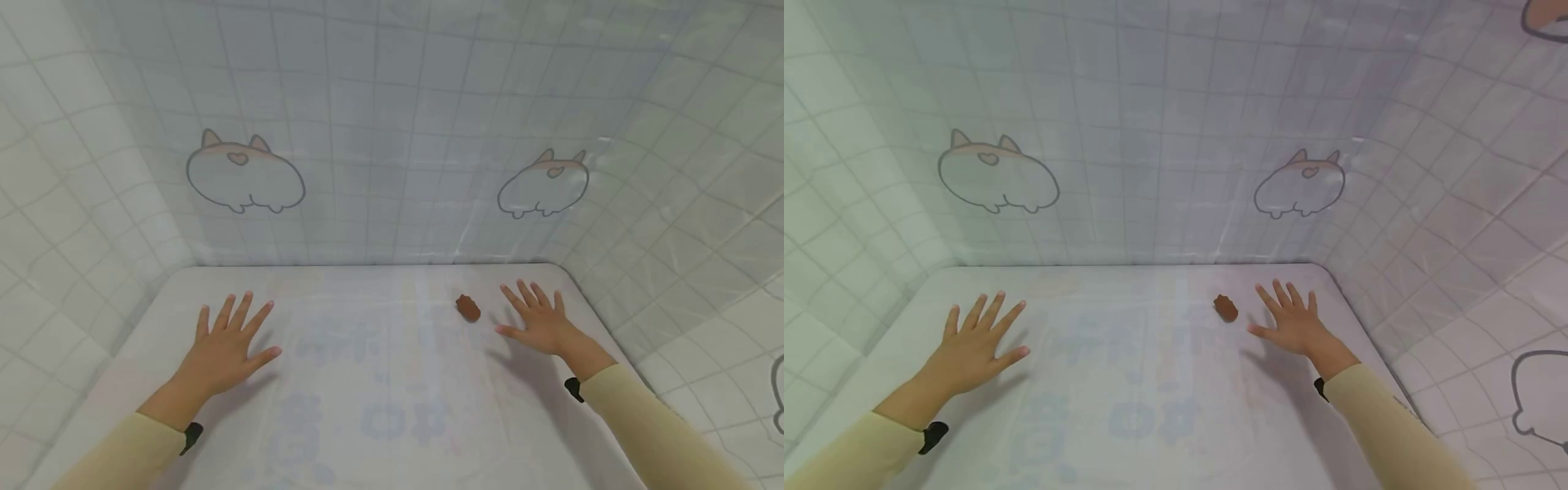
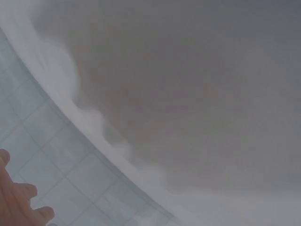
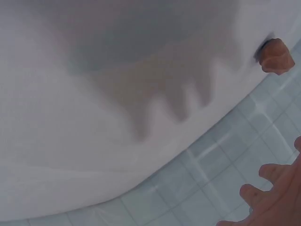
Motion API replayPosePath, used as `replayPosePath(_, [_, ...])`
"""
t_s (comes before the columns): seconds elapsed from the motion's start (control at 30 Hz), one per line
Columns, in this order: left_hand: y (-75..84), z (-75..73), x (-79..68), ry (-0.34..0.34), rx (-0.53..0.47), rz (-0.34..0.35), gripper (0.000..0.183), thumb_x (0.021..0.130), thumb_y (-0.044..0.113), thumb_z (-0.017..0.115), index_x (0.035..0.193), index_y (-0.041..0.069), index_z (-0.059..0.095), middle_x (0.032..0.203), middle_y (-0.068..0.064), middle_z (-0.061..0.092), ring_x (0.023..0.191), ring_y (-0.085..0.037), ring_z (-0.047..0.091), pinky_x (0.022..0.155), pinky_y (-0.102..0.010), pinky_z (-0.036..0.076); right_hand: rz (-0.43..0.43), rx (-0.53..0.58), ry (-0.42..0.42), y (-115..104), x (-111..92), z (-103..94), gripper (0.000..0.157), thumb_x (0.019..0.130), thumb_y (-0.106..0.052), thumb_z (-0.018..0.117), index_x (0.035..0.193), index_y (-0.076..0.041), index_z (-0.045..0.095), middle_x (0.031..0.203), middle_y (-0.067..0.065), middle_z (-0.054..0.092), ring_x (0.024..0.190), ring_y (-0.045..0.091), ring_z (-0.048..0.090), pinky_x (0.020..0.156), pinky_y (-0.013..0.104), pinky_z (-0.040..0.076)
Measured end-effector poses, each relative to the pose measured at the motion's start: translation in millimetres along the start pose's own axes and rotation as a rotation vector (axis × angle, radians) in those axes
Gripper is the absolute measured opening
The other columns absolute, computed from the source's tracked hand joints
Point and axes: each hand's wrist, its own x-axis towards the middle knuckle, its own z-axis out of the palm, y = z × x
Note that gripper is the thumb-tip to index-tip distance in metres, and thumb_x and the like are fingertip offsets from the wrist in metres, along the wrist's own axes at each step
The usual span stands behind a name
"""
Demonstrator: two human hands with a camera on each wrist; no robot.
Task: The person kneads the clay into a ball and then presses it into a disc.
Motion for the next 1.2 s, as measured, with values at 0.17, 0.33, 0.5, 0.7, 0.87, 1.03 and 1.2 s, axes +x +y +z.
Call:
replayPosePath(0.17, [6.6,-0.4,2.3,0.005,-0.024,-0.012,0.087,0.096,0.067,0.049,0.162,0.023,0.016,0.164,-0.024,0.011,0.149,-0.048,0.002,0.110,-0.072,-0.010,-0.025,0.067,0.021,-5,5,5.0,0.090,0.096,-0.065,0.051,0.162,-0.018,0.013,0.165,0.025,0.005,0.147,0.053,0.005,0.108,0.075,-0.001])
replayPosePath(0.33, [17.0,-1.8,4.4,-0.018,-0.092,-0.036,0.086,0.096,0.067,0.048,0.162,0.021,0.017,0.165,-0.024,0.006,0.149,-0.049,0.000,0.109,-0.072,-0.010,-0.034,0.115,0.024,-11,10,10.5,0.088,0.097,-0.062,0.053,0.162,-0.017,0.015,0.163,0.027,0.008,0.146,0.055,0.008,0.109,0.075,0.003])
replayPosePath(0.5, [20.6,2.5,8.0,-0.043,-0.134,-0.061,0.087,0.097,0.067,0.047,0.162,0.020,0.016,0.165,-0.025,0.005,0.149,-0.050,-0.002,0.109,-0.073,-0.009,-0.022,0.126,-0.014,-18,19,16.9,0.089,0.097,-0.061,0.054,0.162,-0.016,0.014,0.164,0.026,0.007,0.146,0.054,0.008,0.110,0.074,0.006])
replayPosePath(0.7, [30.1,11.6,12.7,-0.057,-0.218,-0.075,0.085,0.096,0.066,0.051,0.160,0.017,0.024,0.163,-0.028,0.012,0.146,-0.054,0.006,0.108,-0.075,-0.003,-0.038,0.177,-0.003,-26,29,21.4,0.087,0.098,-0.053,0.058,0.162,-0.015,0.013,0.163,0.027,0.009,0.145,0.055,0.011,0.111,0.072,0.012])
replayPosePath(0.87, [40.6,10.6,16.4,-0.060,-0.252,-0.074,0.083,0.097,0.064,0.051,0.159,0.014,0.027,0.162,-0.028,0.014,0.146,-0.055,0.008,0.108,-0.075,0.000,-0.065,0.285,0.009,-32,35,24.1,0.084,0.099,-0.045,0.061,0.161,-0.011,0.016,0.161,0.030,0.015,0.144,0.056,0.014,0.109,0.072,0.018])
replayPosePath(1.03, [50.2,12.1,21.7,-0.096,-0.297,-0.084,0.081,0.098,0.063,0.048,0.159,0.013,0.028,0.162,-0.028,0.014,0.146,-0.054,0.008,0.108,-0.075,0.001,-0.073,0.332,0.012,-36,41,25.2,0.079,0.101,-0.039,0.061,0.160,-0.007,0.019,0.159,0.029,0.023,0.144,0.052,0.021,0.111,0.068,0.023])
replayPosePath(1.2, [57.3,15.5,25.2,-0.098,-0.315,-0.080,0.080,0.099,0.062,0.048,0.158,0.012,0.030,0.162,-0.028,0.017,0.146,-0.054,0.011,0.109,-0.075,0.004,-0.051,0.355,0.005,-39,53,28.9,0.077,0.100,-0.034,0.063,0.158,-0.004,0.023,0.157,0.025,0.031,0.143,0.047,0.029,0.112,0.063,0.026])
